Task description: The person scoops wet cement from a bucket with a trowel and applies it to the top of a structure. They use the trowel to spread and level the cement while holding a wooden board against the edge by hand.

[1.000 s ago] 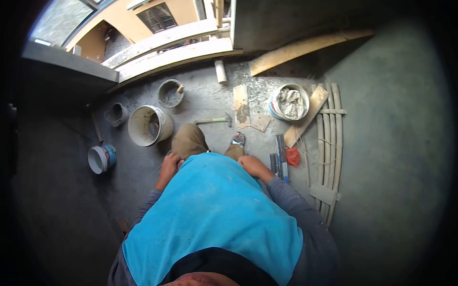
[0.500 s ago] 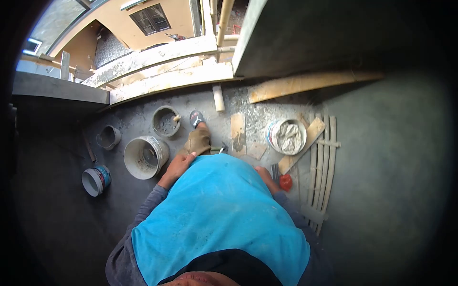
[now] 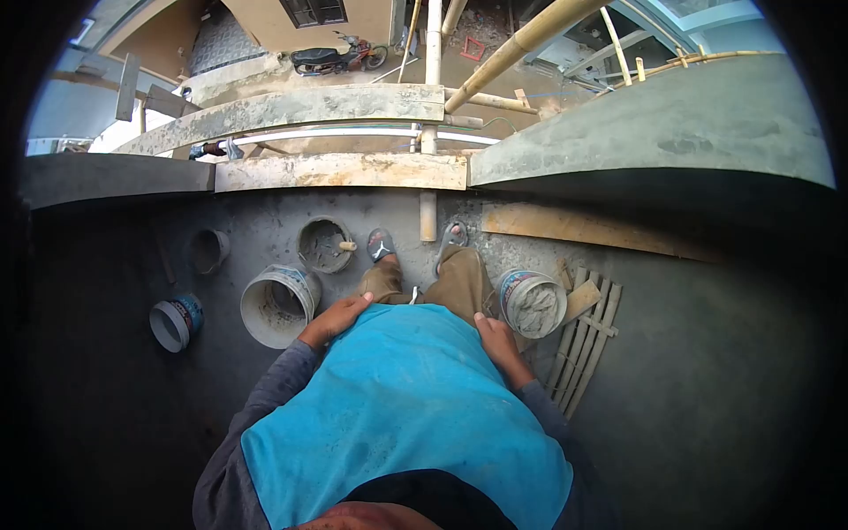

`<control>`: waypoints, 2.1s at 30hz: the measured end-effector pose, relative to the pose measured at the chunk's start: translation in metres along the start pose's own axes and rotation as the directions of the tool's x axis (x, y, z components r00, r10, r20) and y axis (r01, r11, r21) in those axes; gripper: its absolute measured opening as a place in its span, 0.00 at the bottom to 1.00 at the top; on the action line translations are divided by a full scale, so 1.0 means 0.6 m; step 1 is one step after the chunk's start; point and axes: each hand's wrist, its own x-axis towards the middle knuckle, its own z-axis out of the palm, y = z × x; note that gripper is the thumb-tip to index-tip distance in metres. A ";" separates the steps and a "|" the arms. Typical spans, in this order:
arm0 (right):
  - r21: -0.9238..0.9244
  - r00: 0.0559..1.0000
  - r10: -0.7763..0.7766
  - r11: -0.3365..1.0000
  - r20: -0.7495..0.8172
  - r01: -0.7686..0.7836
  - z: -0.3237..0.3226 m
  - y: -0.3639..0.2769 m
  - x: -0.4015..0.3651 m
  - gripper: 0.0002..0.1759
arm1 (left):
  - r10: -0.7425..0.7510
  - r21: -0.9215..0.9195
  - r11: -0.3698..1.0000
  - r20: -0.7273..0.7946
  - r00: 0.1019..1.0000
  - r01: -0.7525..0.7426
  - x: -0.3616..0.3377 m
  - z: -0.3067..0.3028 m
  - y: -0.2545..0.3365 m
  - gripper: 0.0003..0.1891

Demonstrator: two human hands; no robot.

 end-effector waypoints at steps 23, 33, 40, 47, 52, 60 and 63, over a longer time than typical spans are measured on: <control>0.003 0.869 -0.161 0.984 0.468 0.180 -0.169 -0.068 0.382 0.28 | -0.353 -0.392 0.917 -0.719 0.598 0.071 0.082 0.123 0.113 0.29; -0.186 0.906 -0.136 0.956 0.402 0.226 -0.051 -0.171 0.307 0.27 | -0.309 -0.140 0.942 -0.715 0.627 0.305 0.067 0.042 -0.034 0.32; -0.199 0.819 -0.206 0.912 0.535 0.360 0.092 -0.308 0.218 0.23 | -0.422 -0.331 0.902 -0.546 0.724 0.276 0.060 0.029 -0.202 0.41; -0.280 0.672 -0.557 0.630 0.488 0.725 0.178 -0.372 0.236 0.19 | -0.487 -0.469 0.862 -0.663 0.568 0.192 0.101 0.021 -0.270 0.37; -0.466 0.645 -0.467 0.448 0.605 0.763 0.241 -0.313 0.355 0.16 | -0.695 -0.697 0.712 -0.681 -0.228 -0.090 0.209 -0.086 -0.510 0.23; -0.516 0.653 -0.243 0.444 0.717 0.733 0.344 -0.209 0.477 0.11 | -0.481 -0.485 0.852 -0.874 -0.070 0.199 0.331 -0.218 -0.932 0.22; -0.457 0.576 -0.214 0.421 0.789 0.783 0.326 -0.209 0.490 0.11 | -0.410 -0.443 0.892 -0.876 0.255 -0.088 0.431 -0.213 -1.130 0.25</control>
